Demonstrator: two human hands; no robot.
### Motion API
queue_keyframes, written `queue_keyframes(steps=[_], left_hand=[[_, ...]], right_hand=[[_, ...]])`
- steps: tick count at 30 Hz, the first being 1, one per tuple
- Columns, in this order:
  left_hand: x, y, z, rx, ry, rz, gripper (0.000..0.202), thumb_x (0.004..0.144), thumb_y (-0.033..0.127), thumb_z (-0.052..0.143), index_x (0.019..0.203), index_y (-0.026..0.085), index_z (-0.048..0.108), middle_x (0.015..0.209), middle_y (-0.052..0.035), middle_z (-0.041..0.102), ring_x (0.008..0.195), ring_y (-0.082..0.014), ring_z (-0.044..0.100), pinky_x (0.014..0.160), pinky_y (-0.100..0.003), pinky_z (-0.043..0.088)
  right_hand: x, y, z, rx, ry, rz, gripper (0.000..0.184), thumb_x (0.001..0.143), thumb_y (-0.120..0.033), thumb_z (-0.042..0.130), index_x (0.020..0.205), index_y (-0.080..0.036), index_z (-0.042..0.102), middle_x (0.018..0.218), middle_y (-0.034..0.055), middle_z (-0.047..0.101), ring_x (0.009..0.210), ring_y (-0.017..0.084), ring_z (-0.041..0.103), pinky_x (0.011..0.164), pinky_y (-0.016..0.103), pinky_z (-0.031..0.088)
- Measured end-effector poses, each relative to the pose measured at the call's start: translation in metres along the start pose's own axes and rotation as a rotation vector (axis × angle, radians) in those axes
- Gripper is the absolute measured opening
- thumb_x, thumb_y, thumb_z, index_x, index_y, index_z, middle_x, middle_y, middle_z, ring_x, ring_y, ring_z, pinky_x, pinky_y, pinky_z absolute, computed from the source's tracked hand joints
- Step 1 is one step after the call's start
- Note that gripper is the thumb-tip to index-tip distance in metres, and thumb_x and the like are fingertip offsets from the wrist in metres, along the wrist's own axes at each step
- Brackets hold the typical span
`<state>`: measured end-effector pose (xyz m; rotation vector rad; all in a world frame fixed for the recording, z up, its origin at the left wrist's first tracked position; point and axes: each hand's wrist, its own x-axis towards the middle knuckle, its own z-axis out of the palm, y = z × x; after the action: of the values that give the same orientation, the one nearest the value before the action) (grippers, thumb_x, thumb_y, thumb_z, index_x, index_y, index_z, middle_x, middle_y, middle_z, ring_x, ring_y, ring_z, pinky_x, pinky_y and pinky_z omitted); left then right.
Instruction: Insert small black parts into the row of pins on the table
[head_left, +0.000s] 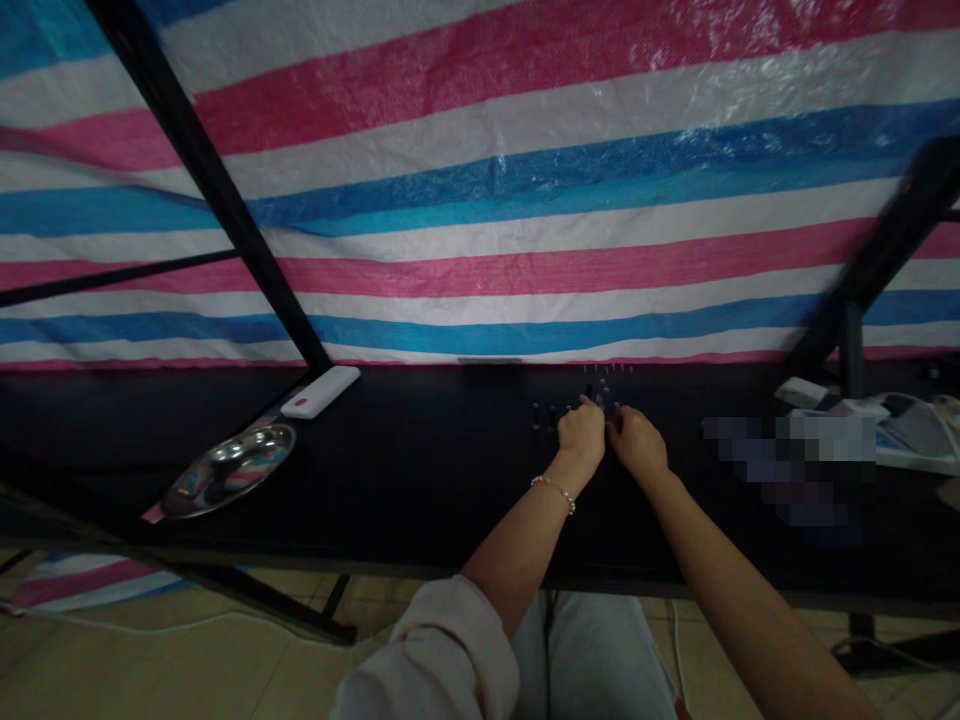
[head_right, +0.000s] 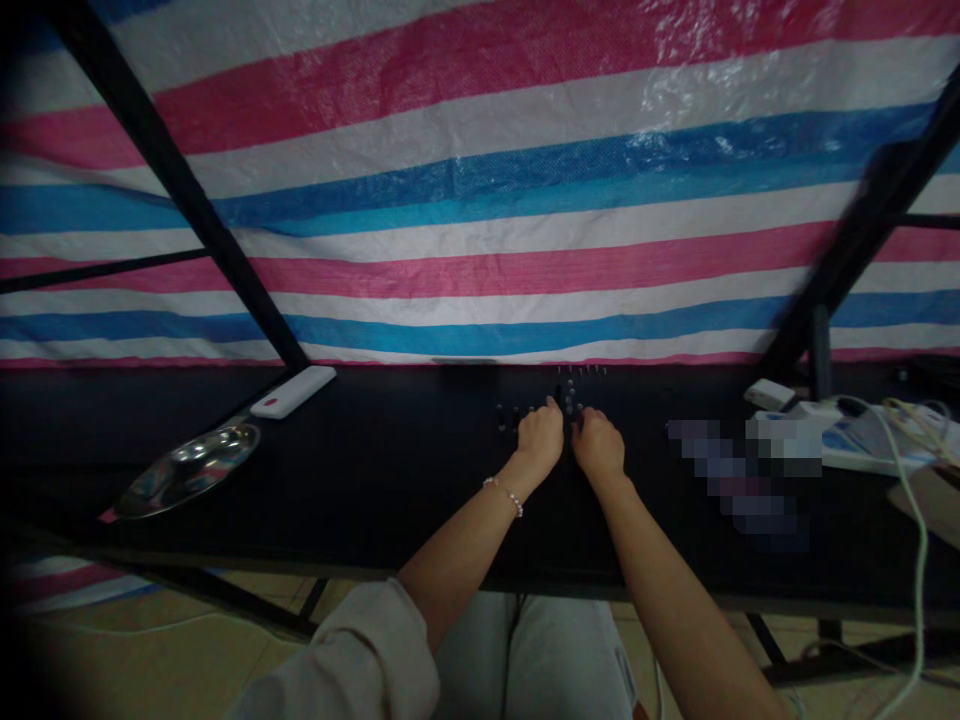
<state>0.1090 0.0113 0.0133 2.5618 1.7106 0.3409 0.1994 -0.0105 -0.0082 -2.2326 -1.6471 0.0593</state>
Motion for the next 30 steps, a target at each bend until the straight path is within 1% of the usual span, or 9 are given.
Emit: queue_keyframes(steps=[6,10,15,18,21,23,26,28,30], left_hand=[[-0.002,0.002,-0.002,-0.050,-0.050,-0.061,0.047,0.084,0.005,0.032,0.131,-0.002,0.032,0.087,-0.0206,0.064,0.085,-0.0224,0.064,0.070,-0.029,0.051],[-0.004,0.004,-0.003,-0.098,-0.068,-0.117,0.049,0.084,0.007,0.033,0.132,-0.005,0.028,0.085,-0.0227,0.063,0.084,-0.0244,0.064,0.070,-0.032,0.051],[-0.006,0.005,-0.005,-0.138,-0.058,-0.125,0.048,0.083,0.003,0.031,0.130,-0.007,0.030,0.085,-0.0237,0.063,0.083,-0.0254,0.064,0.068,-0.033,0.051],[-0.006,0.002,-0.007,-0.124,-0.034,-0.084,0.043,0.082,0.000,0.028,0.123,-0.003,0.043,0.089,-0.0234,0.063,0.085,-0.0261,0.063,0.069,-0.034,0.050],[-0.005,-0.002,-0.010,-0.118,-0.030,-0.040,0.035,0.082,0.002,0.031,0.101,0.004,0.061,0.092,-0.0208,0.063,0.088,-0.0263,0.062,0.071,-0.034,0.050],[-0.005,-0.003,-0.012,-0.125,-0.023,-0.032,0.031,0.082,0.006,0.035,0.092,0.007,0.064,0.091,-0.0188,0.063,0.088,-0.0255,0.062,0.072,-0.033,0.049],[-0.009,-0.005,-0.019,-0.152,0.030,0.005,0.023,0.081,0.014,0.042,0.088,0.009,0.064,0.086,-0.0164,0.064,0.083,-0.0243,0.063,0.070,-0.031,0.048],[-0.014,-0.010,-0.027,-0.199,0.059,0.102,0.020,0.078,0.022,0.048,0.083,0.011,0.064,0.080,-0.0136,0.065,0.077,-0.0233,0.062,0.066,-0.031,0.047],[-0.020,-0.020,-0.035,-0.289,0.069,0.246,0.020,0.075,0.029,0.051,0.074,0.013,0.063,0.070,-0.0089,0.064,0.067,-0.0197,0.060,0.060,-0.028,0.044]], right_hand=[[0.000,0.001,0.001,0.028,0.023,-0.014,0.012,0.081,-0.023,0.045,0.086,-0.015,0.054,0.090,0.0100,0.059,0.078,0.019,0.058,0.060,0.027,0.036],[0.000,0.002,0.002,0.032,0.039,-0.019,0.012,0.081,-0.023,0.047,0.084,-0.015,0.054,0.089,0.0102,0.059,0.077,0.019,0.058,0.059,0.027,0.037],[0.000,0.003,0.004,0.042,0.043,-0.017,0.013,0.081,-0.025,0.046,0.086,-0.015,0.054,0.089,0.0102,0.059,0.076,0.019,0.058,0.059,0.027,0.037],[0.001,0.003,0.004,0.028,0.029,-0.011,0.014,0.082,-0.026,0.045,0.086,-0.015,0.054,0.090,0.0102,0.058,0.077,0.019,0.058,0.059,0.027,0.037],[0.002,0.003,0.004,0.016,0.025,-0.006,0.014,0.082,-0.026,0.045,0.086,-0.015,0.054,0.090,0.0105,0.057,0.077,0.019,0.058,0.060,0.028,0.037],[0.002,0.002,0.004,0.016,0.027,-0.008,0.014,0.082,-0.025,0.046,0.086,-0.015,0.054,0.090,0.0104,0.057,0.078,0.019,0.058,0.060,0.027,0.037],[0.001,0.002,0.001,0.024,0.019,-0.006,0.013,0.082,-0.025,0.046,0.085,-0.015,0.053,0.090,0.0097,0.057,0.078,0.019,0.058,0.061,0.027,0.037],[-0.001,0.001,-0.001,0.038,0.005,0.001,0.013,0.081,-0.025,0.046,0.086,-0.016,0.053,0.092,0.0092,0.058,0.079,0.018,0.058,0.060,0.026,0.036],[-0.002,0.000,-0.003,0.052,-0.001,0.009,0.014,0.081,-0.026,0.046,0.086,-0.016,0.053,0.093,0.0092,0.058,0.080,0.018,0.058,0.061,0.026,0.036]])
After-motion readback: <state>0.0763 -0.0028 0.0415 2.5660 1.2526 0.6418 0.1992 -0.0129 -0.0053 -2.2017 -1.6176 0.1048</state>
